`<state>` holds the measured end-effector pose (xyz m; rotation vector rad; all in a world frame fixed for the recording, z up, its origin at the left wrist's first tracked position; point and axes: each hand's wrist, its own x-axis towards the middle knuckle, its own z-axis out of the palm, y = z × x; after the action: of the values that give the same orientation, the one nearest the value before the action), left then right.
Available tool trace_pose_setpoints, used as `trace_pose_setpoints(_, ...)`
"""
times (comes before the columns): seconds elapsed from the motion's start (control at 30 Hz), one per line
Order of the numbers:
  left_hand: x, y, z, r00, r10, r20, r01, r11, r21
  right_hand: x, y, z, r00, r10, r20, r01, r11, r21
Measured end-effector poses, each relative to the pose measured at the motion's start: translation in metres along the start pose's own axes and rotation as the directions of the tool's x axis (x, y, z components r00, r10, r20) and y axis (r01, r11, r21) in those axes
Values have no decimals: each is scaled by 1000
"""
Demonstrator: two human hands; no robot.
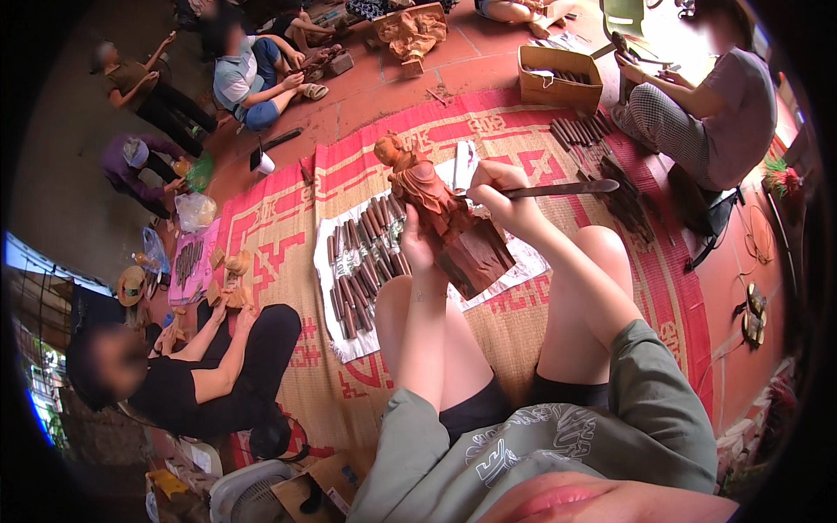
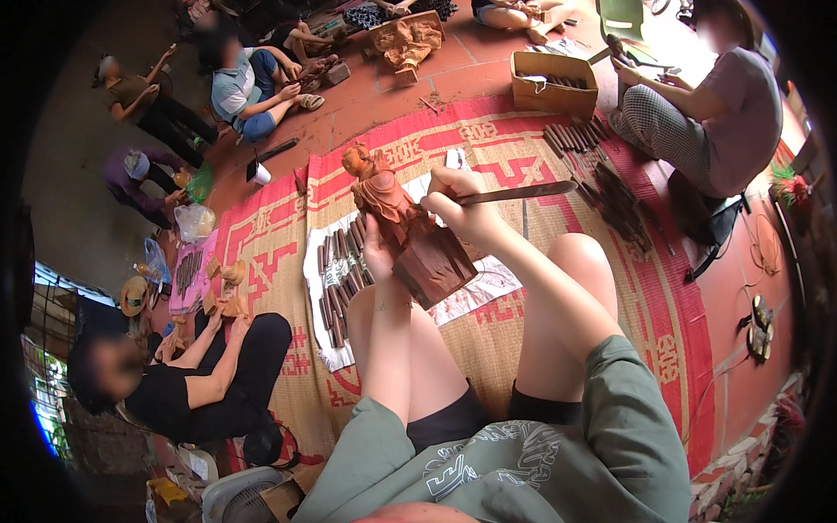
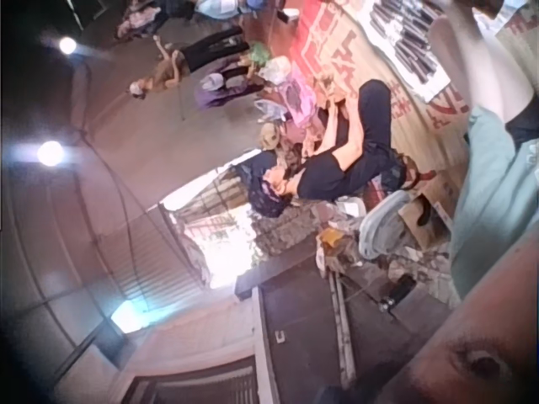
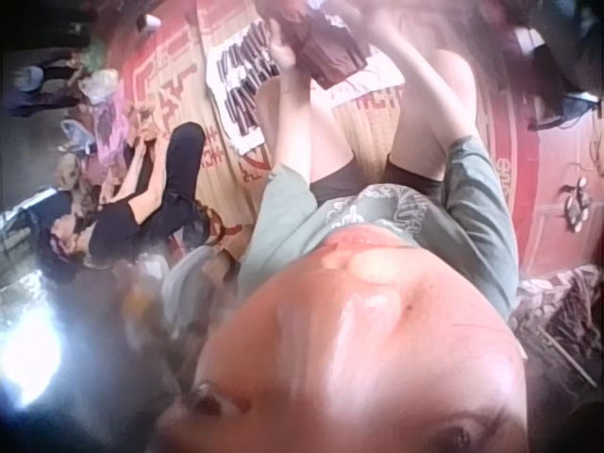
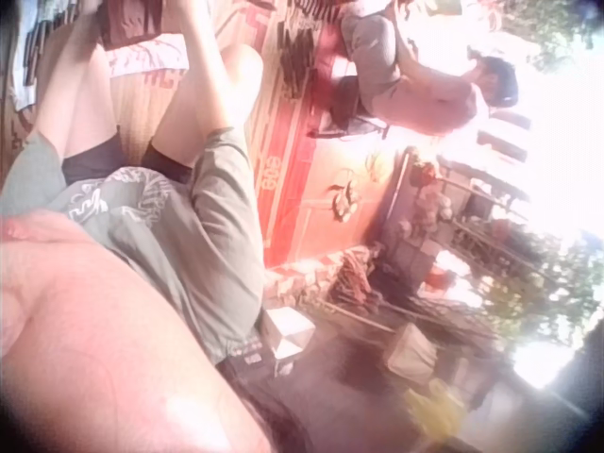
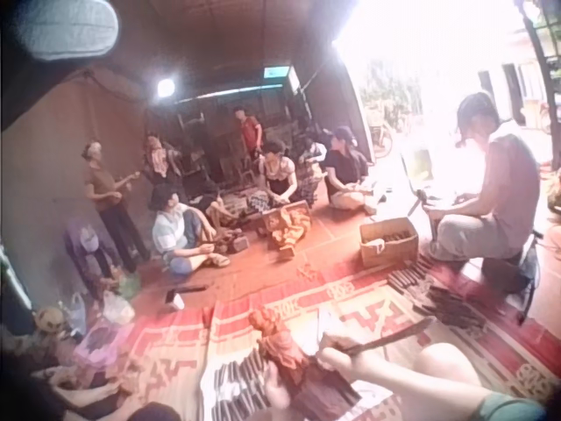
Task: The person sits on a mat and carves a wooden figurine using a chisel. They hold the figurine in their left hand and use the chisel in their right hand to shape the wood, while other people work on similar tasks in the background.
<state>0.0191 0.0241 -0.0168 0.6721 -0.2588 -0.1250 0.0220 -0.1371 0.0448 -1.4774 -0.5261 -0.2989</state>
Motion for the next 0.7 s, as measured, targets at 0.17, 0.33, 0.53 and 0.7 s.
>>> trace_pose_setpoints(0.17, -4, 5, 22, 990, -4, -140, 5, 1000, 11, 1, 1, -3, 998, -19, 66, 16, 998, 57)
trace_pose_setpoints(0.33, -6, 7, 26, 994, -32, -108, 29, 999, -26, 0, 2, -1, 997, 13, 74, -13, 1000, 10)
trace_pose_setpoints(0.53, -6, 10, 12, 981, -76, 178, 99, 987, -128, 2, -6, 0, 998, 49, 32, -52, 995, 89)
trace_pose_setpoints(0.7, -7, 5, 32, 984, -25, -177, 22, 1000, -17, 1, -1, -5, 990, 59, 127, -68, 995, 74)
